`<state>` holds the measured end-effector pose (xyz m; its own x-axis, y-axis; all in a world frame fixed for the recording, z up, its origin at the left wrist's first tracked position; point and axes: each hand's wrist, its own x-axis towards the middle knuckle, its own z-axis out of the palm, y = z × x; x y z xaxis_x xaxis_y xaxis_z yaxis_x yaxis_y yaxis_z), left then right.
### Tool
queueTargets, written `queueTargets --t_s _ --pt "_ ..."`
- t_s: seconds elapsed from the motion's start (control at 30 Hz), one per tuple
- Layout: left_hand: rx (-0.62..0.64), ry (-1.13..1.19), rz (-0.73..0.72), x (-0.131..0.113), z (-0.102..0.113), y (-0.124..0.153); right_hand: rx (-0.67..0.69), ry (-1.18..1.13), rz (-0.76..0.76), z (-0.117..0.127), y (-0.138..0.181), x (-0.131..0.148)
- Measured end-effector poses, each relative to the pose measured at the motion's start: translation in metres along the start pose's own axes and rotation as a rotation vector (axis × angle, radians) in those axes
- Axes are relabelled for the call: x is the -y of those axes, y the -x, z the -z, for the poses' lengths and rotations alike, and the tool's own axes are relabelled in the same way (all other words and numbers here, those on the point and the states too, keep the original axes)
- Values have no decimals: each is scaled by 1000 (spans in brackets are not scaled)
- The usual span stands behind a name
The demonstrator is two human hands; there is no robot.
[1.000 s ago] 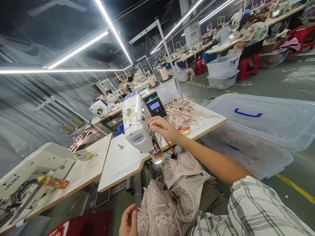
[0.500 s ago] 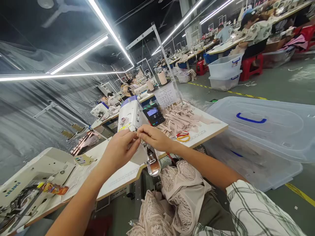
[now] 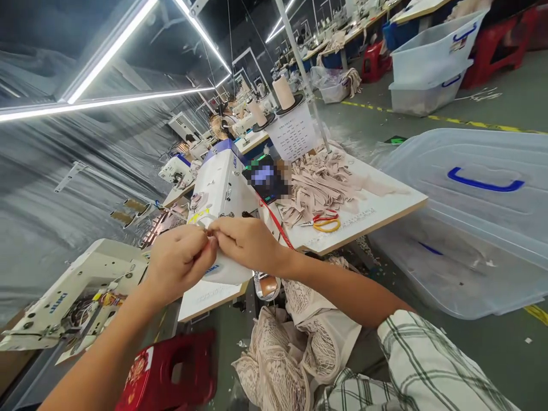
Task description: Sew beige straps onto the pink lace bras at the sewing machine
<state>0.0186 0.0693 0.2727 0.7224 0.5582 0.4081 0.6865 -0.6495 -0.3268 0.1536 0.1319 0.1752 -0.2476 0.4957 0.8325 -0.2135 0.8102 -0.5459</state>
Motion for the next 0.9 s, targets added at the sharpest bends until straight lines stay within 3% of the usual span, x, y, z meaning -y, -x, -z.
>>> queueTargets --t_s 0.23,0.4,0.5,0.57,0.63,0.77,0.8,0.9 --pt "-40 140 -17 0 2 1 27 -68 -210 -14 0 12" --pt "-33 213 174 -3 9 1 -62 -209 -265 -18 -1 8" --pt "-51 206 258 -19 17 2 -68 -419 -257 -5 16 3" --pt "-62 133 230 -45 19 8 -157 -529 -321 6 36 3" --pt "-15 116 144 -81 10 20 -162 -689 -473 15 58 7" --pt "62 237 51 -142 -35 53 244 -1136 -795 15 85 17" --pt "63 276 69 -150 -46 60 266 -1168 -838 11 86 15" --pt "90 343 173 -153 -67 73 162 -1050 -913 -6 84 -9"
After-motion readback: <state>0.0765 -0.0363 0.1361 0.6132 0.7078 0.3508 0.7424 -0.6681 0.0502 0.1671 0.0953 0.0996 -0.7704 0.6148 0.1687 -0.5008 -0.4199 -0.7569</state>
